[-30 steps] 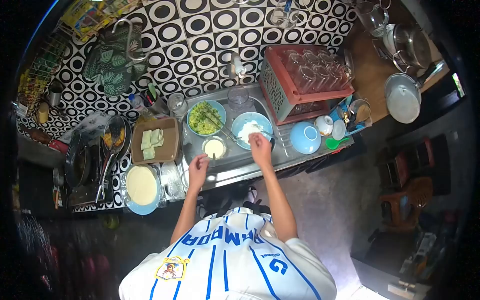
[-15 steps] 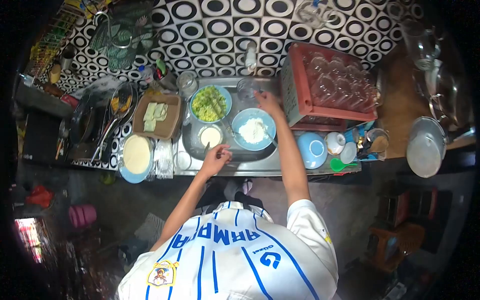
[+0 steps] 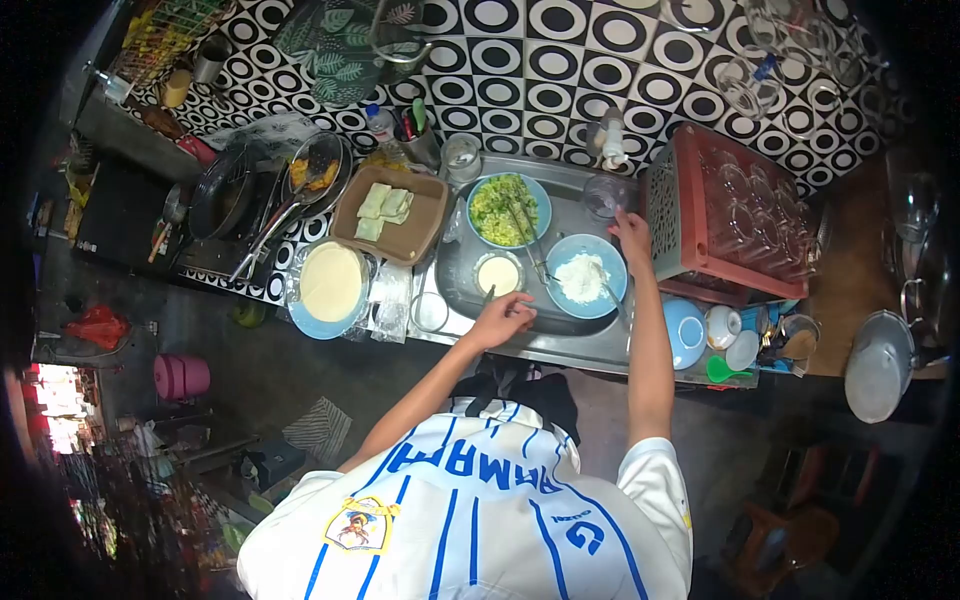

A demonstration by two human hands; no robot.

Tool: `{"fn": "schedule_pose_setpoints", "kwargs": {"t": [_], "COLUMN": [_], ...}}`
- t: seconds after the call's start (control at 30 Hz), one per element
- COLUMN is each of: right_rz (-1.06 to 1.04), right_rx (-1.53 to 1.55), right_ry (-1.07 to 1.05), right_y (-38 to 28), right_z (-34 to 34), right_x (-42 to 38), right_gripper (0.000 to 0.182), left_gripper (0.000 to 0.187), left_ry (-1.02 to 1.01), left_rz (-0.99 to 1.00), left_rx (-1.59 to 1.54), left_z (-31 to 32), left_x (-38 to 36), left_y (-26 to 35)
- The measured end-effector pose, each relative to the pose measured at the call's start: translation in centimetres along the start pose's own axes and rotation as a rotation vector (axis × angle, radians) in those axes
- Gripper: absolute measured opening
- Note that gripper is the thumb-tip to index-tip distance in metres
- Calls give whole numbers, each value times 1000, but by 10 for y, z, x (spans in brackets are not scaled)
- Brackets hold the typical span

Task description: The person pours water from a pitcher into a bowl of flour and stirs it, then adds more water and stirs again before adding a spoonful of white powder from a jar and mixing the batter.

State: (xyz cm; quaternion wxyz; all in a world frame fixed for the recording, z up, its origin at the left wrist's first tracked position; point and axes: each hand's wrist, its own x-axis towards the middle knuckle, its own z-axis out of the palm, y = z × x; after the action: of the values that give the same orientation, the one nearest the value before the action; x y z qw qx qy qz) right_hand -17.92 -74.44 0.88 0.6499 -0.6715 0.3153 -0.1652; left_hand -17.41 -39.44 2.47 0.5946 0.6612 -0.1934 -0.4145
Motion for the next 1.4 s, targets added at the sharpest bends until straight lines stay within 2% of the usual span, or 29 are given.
{"fn": "schedule_pose_setpoints", "kwargs": {"t": [0.13, 0.3, 0.43, 0.5, 0.57, 0.63, 0.7, 0.73, 0.83, 0.97, 1.07, 1.2, 1.4], "right_rz": [-59, -106, -149, -201, -232, -270, -336, -279, -411, -485, -613, -630, -684], "right_rx": [43, 18, -78, -95, -44, -170, -186, -158, -18, -42, -251, -196, -343], "right_ry": [96, 81, 88, 95, 83, 134, 144, 114, 104, 67, 102, 67, 78], "right_y": [-9, 2, 12, 13, 32, 35, 37, 32, 31, 23, 6, 4, -1], "right_z": [-6, -17, -23, -21, -23, -24, -23, -24, -17, -16, -17, -15, -16], "right_x": [-17, -27, -33, -39, -31, -33, -33, -37, -33, -40, -51, -52, -56], "right_gripper": [37, 34, 30, 33, 33, 33, 33, 30, 29, 28, 27, 29, 28], "left_gripper": [40, 42, 44, 44, 43, 38, 40, 39, 39, 40, 37, 37, 40], "left_ry": [-14, 31, 126, 174, 193, 300, 262, 256, 310, 408, 439, 430, 428], "left_rz": [9, 12, -28, -51, -103, -12, -70, -72, -108, 3, -24, 15, 4], "left_rx": [30, 5, -55, 42, 13, -2, -20, -11, -39, -129, -120, -192, -202], "left_z": [9, 28, 45, 51, 55, 60, 59, 59, 62, 63, 63, 64, 65], "left_x": [-3, 8, 14, 17, 20, 25, 28, 29, 30, 36, 38, 40, 40], "left_y": [3, 0, -10, -14, -13, -26, -29, -28, -26, -36, -34, -39, -35]}}
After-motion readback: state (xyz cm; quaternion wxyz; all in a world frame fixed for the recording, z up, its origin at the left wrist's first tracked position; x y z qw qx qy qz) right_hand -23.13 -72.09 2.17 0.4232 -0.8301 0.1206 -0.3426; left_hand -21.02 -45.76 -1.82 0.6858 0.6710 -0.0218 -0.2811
